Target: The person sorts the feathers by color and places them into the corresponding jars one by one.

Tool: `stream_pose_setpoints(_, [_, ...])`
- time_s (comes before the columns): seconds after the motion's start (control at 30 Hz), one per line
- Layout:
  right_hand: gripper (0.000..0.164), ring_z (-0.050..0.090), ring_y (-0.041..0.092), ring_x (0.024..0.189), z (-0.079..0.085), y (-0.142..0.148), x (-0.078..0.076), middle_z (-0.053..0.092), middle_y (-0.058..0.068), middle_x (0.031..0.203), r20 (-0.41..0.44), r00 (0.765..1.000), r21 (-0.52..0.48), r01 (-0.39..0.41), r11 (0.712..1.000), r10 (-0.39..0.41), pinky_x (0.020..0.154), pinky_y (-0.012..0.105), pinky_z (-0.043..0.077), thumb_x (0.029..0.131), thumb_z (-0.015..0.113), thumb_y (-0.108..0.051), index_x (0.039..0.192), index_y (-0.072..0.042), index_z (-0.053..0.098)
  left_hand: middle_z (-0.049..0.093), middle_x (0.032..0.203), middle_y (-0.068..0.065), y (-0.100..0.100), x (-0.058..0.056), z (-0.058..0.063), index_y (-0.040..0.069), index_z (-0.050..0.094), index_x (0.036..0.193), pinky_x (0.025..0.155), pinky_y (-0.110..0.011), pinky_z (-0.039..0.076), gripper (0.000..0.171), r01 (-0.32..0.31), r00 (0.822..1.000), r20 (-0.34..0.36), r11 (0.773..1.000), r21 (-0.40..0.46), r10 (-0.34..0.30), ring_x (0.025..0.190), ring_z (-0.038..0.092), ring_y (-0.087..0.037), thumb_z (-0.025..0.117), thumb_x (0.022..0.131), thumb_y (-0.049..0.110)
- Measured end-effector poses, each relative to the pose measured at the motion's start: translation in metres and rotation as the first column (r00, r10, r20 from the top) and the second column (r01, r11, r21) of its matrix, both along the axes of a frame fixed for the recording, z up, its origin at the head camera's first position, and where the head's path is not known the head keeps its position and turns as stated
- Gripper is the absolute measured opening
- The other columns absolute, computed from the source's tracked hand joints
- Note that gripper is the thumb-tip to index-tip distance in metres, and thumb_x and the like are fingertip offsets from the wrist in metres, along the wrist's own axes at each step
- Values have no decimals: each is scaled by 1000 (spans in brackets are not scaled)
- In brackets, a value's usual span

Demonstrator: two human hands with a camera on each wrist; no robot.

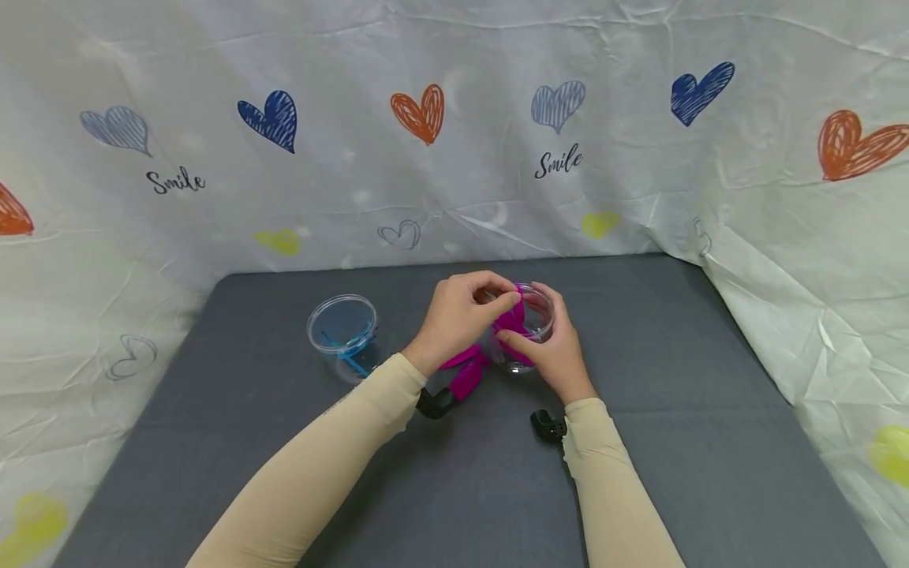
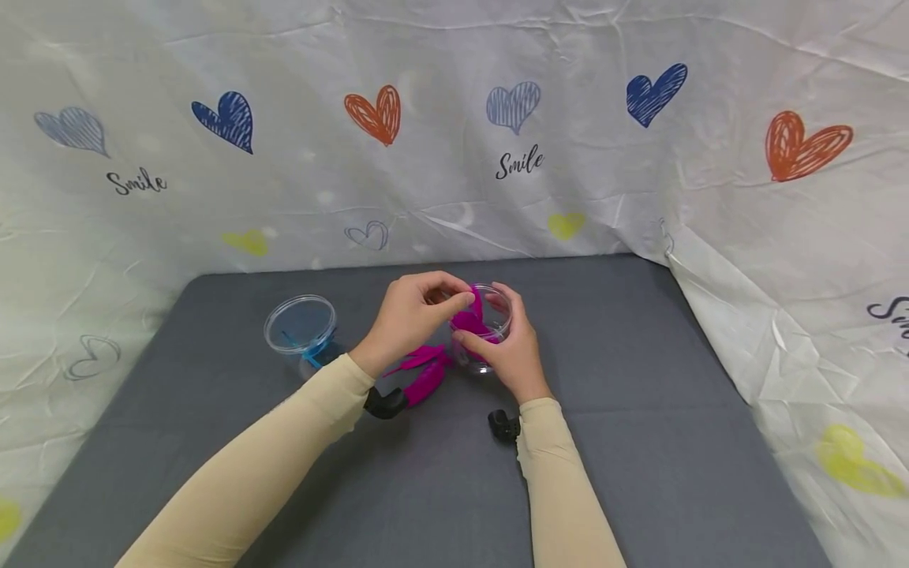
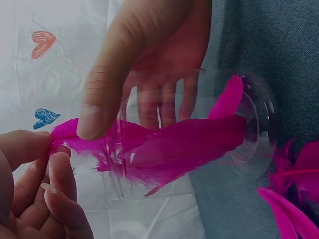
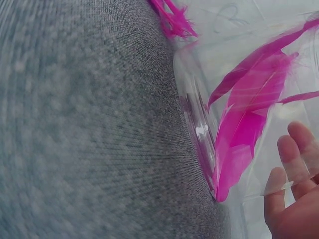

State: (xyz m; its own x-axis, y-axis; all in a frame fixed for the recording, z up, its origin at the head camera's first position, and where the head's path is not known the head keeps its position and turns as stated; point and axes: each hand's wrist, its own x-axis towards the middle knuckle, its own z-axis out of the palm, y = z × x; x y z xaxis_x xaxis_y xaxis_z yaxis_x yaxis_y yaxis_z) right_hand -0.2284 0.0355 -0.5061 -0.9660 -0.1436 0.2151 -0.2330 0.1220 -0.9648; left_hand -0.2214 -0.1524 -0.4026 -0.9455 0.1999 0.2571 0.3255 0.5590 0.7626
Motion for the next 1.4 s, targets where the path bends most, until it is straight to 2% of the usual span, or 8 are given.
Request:
stream_pose_setpoints(0.27, [89, 50, 19, 150, 0, -3, 1, 58, -6, 156, 0, 1000, -3, -6, 1000, 6, 124, 58, 43, 89, 91, -38, 162, -33, 40, 81, 96, 8, -1, -1, -4, 22, 83, 112, 70, -31, 59, 18, -14, 1000, 6, 1000, -28, 14, 79, 69, -11, 80, 100, 35])
stream_pose_setpoints(0.33, [90, 50, 18, 150, 0, -4, 0, 58, -5, 156, 0, 1000, -3, -9, 1000, 9, 125, 58, 43, 89, 91, -37, 162, -31, 40, 81, 96, 7, -1, -1, -4, 22, 83, 113, 69, -31, 59, 18, -17, 1000, -1, 999, -33, 17, 78, 68, -11, 80, 100, 35])
stream_pose_setpoints(0.63, [88, 49, 18, 151, 0, -7, 0, 58, -7, 156, 2, 1000, 10, -10, 1000, 10, 126, 57, 42, 89, 91, -39, 161, -35, 40, 81, 98, 7, -4, 3, -2, 22, 83, 113, 69, -31, 60, 19, -28, 999, -33, 998, -49, 27, 79, 68, -10, 80, 100, 35])
stream_pose_setpoints(0.77, [87, 49, 19, 151, 0, -8, -1, 58, -3, 157, 4, 1000, 5, -13, 1000, 13, 126, 55, 43, 90, 90, -37, 161, -36, 40, 81, 100, 8, -7, 6, 0, 22, 83, 113, 71, -30, 61, 18, -34, 999, -38, 998, -53, 32, 79, 68, -10, 80, 100, 35])
stream_pose_setpoints(1.0, [89, 48, 21, 152, 0, -8, -1, 54, 9, 161, 7, 1000, -8, -17, 1000, 17, 126, 56, 42, 89, 90, -37, 162, -30, 40, 80, 99, 9, -20, 13, 2, 22, 82, 113, 69, -32, 59, 16, -41, 997, -67, 998, -37, 39, 78, 68, -10, 80, 100, 33])
stream_pose_setpoints(1.2, [88, 49, 19, 151, 2, -6, 1, 55, 9, 160, 7, 1000, -5, -10, 1000, 10, 124, 56, 44, 89, 91, -38, 161, -33, 41, 80, 101, 8, -31, 22, 0, 22, 82, 112, 68, -32, 58, 14, -52, 994, -100, 997, -59, 46, 79, 66, -11, 80, 100, 30])
stream_pose_setpoints(1.4, [89, 49, 19, 152, 1, -2, 2, 55, 9, 160, 3, 1000, -20, -5, 1000, 5, 125, 57, 44, 89, 91, -34, 162, -30, 40, 79, 101, 6, -37, 25, -7, 20, 82, 110, 69, -31, 58, 11, -37, 995, -101, 993, -111, 26, 78, 66, -11, 81, 100, 24])
